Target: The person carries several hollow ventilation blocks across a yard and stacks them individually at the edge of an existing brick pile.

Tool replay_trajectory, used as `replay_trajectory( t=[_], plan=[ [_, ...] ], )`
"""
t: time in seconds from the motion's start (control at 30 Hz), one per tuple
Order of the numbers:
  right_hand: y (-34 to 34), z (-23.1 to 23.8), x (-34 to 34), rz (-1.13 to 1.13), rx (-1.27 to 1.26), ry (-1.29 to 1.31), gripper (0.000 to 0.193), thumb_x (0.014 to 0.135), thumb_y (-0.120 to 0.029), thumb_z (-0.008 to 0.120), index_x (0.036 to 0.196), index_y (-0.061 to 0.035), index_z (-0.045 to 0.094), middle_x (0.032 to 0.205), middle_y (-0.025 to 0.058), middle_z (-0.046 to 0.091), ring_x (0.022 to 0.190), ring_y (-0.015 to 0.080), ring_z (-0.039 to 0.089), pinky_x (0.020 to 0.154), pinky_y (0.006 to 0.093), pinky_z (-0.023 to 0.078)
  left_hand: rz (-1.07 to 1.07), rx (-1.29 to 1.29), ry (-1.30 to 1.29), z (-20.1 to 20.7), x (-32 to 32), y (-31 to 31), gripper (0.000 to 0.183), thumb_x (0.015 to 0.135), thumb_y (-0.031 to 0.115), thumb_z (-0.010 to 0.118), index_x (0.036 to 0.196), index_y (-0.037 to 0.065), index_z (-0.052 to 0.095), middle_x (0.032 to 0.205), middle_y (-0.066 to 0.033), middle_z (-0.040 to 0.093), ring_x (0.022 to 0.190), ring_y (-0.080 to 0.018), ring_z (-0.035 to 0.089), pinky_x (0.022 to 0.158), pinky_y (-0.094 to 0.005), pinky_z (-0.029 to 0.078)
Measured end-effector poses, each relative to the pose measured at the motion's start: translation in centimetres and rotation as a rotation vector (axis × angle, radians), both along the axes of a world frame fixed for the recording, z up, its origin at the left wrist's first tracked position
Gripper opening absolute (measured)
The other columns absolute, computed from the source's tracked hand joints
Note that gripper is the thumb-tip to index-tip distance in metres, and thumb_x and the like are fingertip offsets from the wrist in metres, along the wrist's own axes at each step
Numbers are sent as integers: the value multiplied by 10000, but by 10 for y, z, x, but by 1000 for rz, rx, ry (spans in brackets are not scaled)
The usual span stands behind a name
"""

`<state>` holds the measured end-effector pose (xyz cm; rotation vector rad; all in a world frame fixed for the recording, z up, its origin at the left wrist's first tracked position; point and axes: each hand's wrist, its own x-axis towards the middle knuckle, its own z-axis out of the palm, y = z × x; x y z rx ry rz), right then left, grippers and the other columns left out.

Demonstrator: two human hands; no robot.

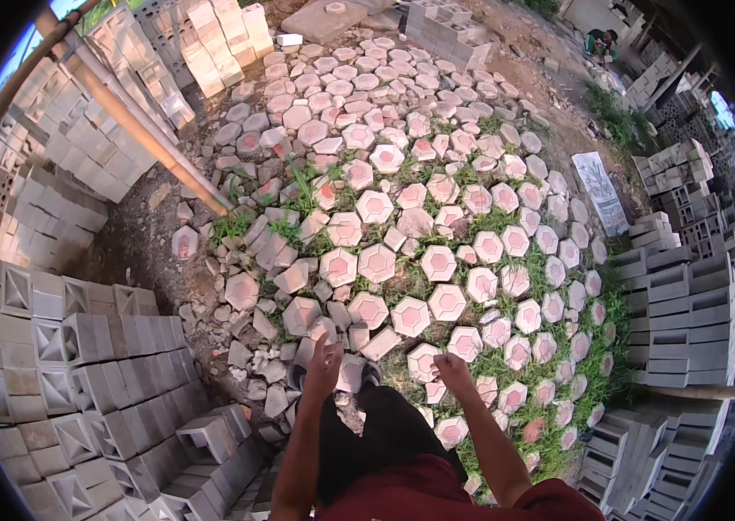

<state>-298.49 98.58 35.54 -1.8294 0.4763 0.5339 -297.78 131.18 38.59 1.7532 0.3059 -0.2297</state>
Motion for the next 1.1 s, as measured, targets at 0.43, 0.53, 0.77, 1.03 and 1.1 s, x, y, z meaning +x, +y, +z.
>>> replay_trajectory(
  t=[0.43, 0.53, 0.77, 1.03, 1.1],
  plan=[
    [-33, 53, 81, 8, -194, -229, 392, 848, -392, 641, 951, -14, 649, 832, 156, 667, 831, 247, 660, 731, 349, 506, -318, 0, -150, 75, 134, -86, 459, 930, 224, 536, 1303, -8, 405, 1066, -179, 636, 1001, -228, 621, 833, -322, 484],
    [-54, 66, 142, 14, -163, -214, 426, 851, -408, 636, 977, -1, 642, 823, 162, 662, 807, 215, 651, 719, 336, 506, -345, -168, -173, 53, 196, -108, 452, 934, 228, 524, 1294, -19, 405, 1061, -186, 637, 999, -215, 619, 836, -321, 483],
    [-120, 81, 263, -180, 38, -335, 324, 925, -292, 554, 1041, 6, 606, 822, 76, 650, 749, 128, 619, 637, 275, 496, -570, -168, -213, 47, 359, -186, 410, 937, 254, 523, 1249, -4, 462, 1067, -185, 645, 970, -247, 637, 825, -338, 490],
    [-183, 93, 399, -362, 265, -321, 302, 937, -271, 526, 1049, 2, 587, 889, 57, 646, 775, 122, 614, 666, 272, 499, -624, -283, -221, 96, 515, -263, 362, 957, 241, 488, 1216, -12, 470, 1099, -142, 630, 980, -182, 615, 793, -291, 475],
    [-212, 75, 430, -372, 270, -278, 305, 935, -277, 530, 1061, -4, 584, 907, 69, 653, 785, 131, 625, 669, 276, 504, -554, -251, -131, 87, 541, -279, 359, 965, 256, 471, 1200, -15, 477, 1100, -131, 631, 968, -173, 616, 766, -282, 474]
  ],
)
